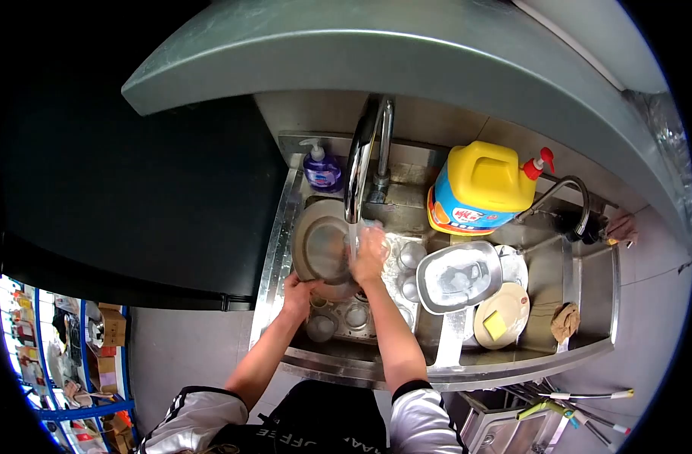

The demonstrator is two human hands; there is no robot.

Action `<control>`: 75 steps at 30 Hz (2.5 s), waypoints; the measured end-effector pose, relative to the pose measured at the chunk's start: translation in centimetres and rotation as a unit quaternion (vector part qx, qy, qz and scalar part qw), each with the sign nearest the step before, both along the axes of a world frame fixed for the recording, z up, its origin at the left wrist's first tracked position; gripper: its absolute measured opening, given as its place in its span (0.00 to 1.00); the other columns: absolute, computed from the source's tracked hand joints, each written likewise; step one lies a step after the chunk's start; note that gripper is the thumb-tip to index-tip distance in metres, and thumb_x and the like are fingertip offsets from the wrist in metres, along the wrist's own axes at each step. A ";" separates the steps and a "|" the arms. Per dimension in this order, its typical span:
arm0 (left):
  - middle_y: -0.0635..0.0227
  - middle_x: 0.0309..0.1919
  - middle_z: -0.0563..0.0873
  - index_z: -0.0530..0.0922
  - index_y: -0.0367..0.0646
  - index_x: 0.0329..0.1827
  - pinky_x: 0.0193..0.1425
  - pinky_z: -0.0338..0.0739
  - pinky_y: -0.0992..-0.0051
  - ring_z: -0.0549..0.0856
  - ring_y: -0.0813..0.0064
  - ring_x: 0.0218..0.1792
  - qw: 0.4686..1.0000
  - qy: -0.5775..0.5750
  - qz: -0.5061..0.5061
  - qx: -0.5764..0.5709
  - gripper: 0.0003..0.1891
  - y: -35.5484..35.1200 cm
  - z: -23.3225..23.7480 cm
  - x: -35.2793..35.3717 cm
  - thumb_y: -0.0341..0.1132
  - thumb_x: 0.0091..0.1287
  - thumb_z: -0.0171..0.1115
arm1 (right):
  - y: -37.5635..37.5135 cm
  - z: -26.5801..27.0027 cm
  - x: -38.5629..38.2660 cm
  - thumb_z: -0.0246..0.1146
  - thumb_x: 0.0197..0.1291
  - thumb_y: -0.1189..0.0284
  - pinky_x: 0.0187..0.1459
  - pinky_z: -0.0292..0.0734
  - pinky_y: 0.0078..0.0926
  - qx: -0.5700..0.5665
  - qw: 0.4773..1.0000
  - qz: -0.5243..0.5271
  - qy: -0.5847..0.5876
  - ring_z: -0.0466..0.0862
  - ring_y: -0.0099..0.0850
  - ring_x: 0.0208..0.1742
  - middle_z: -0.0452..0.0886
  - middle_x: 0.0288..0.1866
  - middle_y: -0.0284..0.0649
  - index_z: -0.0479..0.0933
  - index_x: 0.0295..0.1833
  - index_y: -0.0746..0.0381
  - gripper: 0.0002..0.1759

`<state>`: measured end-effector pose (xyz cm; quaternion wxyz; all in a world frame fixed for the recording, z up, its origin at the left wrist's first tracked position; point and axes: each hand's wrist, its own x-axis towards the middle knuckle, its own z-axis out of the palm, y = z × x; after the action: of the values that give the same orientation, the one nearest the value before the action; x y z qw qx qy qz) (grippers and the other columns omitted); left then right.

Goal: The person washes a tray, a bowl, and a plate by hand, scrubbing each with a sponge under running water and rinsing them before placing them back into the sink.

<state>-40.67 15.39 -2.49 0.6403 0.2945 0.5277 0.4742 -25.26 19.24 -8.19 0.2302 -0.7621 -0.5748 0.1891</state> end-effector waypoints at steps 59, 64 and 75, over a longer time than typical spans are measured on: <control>0.63 0.35 0.81 0.75 0.34 0.40 0.42 0.72 0.77 0.79 0.73 0.37 0.998 -0.032 -0.053 0.007 0.15 1.1 -2.8 -2.1 0.16 0.46 0.56 | -3.4 2.9 -2.6 0.49 0.55 0.70 0.58 0.58 0.39 0.039 0.992 0.117 0.022 0.68 0.45 0.55 0.64 0.59 0.47 0.67 0.53 0.64 0.19; 0.63 0.35 0.81 0.75 0.34 0.39 0.41 0.73 0.77 0.79 0.74 0.36 0.999 0.033 -0.039 0.008 0.14 0.8 -3.0 -2.8 0.17 0.48 0.57 | -4.3 1.8 -1.9 0.44 0.59 0.68 0.63 0.44 0.40 0.070 0.991 0.116 -0.021 0.62 0.42 0.61 0.65 0.59 0.45 0.63 0.57 0.63 0.21; 0.64 0.34 0.81 0.75 0.33 0.39 0.40 0.72 0.77 0.78 0.77 0.36 0.986 0.103 -0.119 0.058 0.12 0.2 -1.0 -1.8 0.19 0.50 0.57 | -0.5 2.2 -1.2 0.47 0.54 0.48 0.62 0.44 0.43 0.047 0.978 -0.057 -0.195 0.45 0.43 0.68 0.43 0.67 0.51 0.47 0.65 0.63 0.40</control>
<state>-42.47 15.59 -3.52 0.6164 0.4389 0.5234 0.3918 -26.47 18.73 -5.95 0.1591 -0.8046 -0.5721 -0.0040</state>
